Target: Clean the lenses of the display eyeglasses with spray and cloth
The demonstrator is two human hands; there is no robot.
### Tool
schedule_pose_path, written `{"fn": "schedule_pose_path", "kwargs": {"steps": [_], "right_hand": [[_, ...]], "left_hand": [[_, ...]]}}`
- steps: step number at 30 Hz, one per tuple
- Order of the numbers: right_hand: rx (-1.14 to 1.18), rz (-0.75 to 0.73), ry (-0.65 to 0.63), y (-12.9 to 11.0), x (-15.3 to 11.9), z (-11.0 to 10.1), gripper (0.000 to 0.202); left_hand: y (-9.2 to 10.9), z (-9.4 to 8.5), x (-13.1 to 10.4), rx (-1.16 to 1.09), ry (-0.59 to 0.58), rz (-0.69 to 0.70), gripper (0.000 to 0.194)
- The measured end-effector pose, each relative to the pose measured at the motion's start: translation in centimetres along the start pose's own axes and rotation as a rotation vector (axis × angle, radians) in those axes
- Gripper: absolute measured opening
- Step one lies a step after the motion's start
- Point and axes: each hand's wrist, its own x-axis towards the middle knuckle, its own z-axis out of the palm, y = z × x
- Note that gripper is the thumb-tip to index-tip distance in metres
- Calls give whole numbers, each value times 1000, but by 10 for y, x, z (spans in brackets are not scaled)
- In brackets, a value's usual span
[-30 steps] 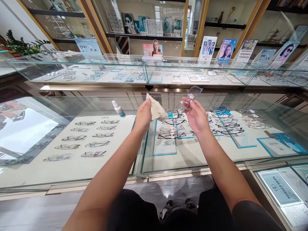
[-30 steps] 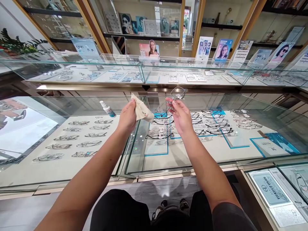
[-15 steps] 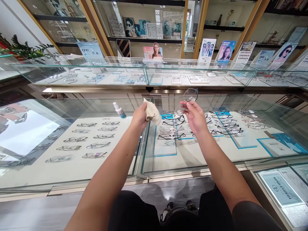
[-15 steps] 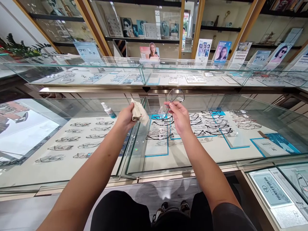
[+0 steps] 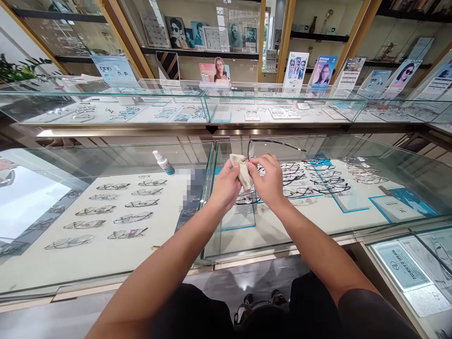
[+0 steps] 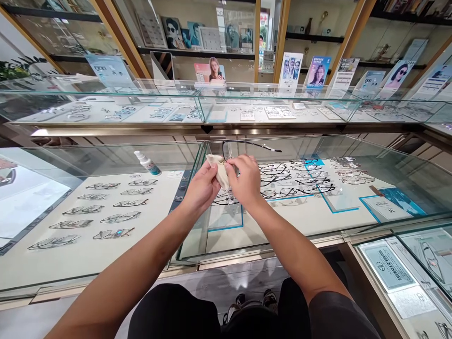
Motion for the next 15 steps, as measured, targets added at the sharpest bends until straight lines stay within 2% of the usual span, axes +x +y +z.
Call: {"fn": "schedule_pose_path", "kwargs": {"steps": [4, 10, 15], "right_hand": [[-122, -22, -2, -2, -6, 7, 21], [-229, -45, 21, -1, -8, 9, 24], [-288, 10, 23, 2, -2, 2, 25]], "left_hand": [[-6, 7, -9, 49, -44, 14, 35], [-4, 9, -11, 120, -39, -3, 36], [-8, 9, -12, 183, -78, -104, 42]]}}
